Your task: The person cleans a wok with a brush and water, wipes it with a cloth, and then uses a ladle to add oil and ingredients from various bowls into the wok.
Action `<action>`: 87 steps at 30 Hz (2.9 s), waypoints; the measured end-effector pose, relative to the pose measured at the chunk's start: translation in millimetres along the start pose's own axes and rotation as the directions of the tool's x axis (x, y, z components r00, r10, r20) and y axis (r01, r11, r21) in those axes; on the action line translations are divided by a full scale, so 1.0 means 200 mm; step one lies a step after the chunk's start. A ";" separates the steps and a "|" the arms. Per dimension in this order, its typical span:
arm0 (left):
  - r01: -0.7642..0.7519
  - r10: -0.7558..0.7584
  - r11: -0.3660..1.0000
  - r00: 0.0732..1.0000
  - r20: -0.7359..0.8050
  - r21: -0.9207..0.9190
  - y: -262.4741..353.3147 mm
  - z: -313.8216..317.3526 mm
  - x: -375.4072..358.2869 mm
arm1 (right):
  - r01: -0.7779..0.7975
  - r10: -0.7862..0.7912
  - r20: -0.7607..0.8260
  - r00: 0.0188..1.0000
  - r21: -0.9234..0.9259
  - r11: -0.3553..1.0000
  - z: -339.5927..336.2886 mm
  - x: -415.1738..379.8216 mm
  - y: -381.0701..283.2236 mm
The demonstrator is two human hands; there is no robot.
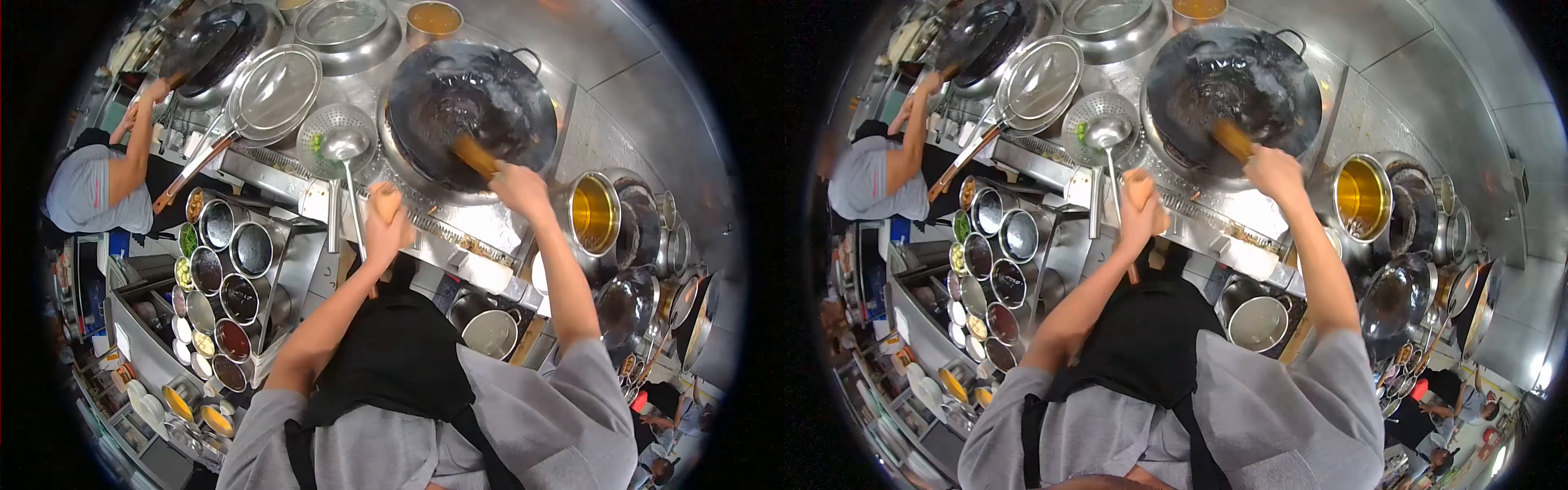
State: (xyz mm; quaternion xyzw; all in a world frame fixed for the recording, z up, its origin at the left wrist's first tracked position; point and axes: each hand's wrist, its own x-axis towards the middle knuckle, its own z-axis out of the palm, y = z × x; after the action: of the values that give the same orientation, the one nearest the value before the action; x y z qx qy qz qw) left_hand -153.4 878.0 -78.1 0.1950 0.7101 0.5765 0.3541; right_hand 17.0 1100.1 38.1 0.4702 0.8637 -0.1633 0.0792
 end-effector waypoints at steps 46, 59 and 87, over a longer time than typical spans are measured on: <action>0.363 -0.356 0.871 0.931 0.084 -0.330 0.13 0.38 0.51 | 0.041 -0.037 0.018 0.999 -0.331 0.943 -0.35 0.04 0.21; 0.294 -0.301 0.926 0.954 0.007 -0.239 -0.05 0.43 0.59 | 0.158 -0.066 0.232 0.971 -0.403 0.902 -0.38 0.03 0.41; 0.173 -0.188 0.977 0.975 -0.119 -0.125 -0.04 0.43 0.59 | -0.025 -0.113 -0.303 0.946 -0.417 0.908 0.17 0.57 0.42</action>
State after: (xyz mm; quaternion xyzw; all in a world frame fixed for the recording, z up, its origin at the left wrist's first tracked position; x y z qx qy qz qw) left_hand -169.5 1015.2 -126.6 0.0714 0.7124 0.5929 0.3687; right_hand 24.2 1219.5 -43.1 0.4429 0.8903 0.1010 0.0322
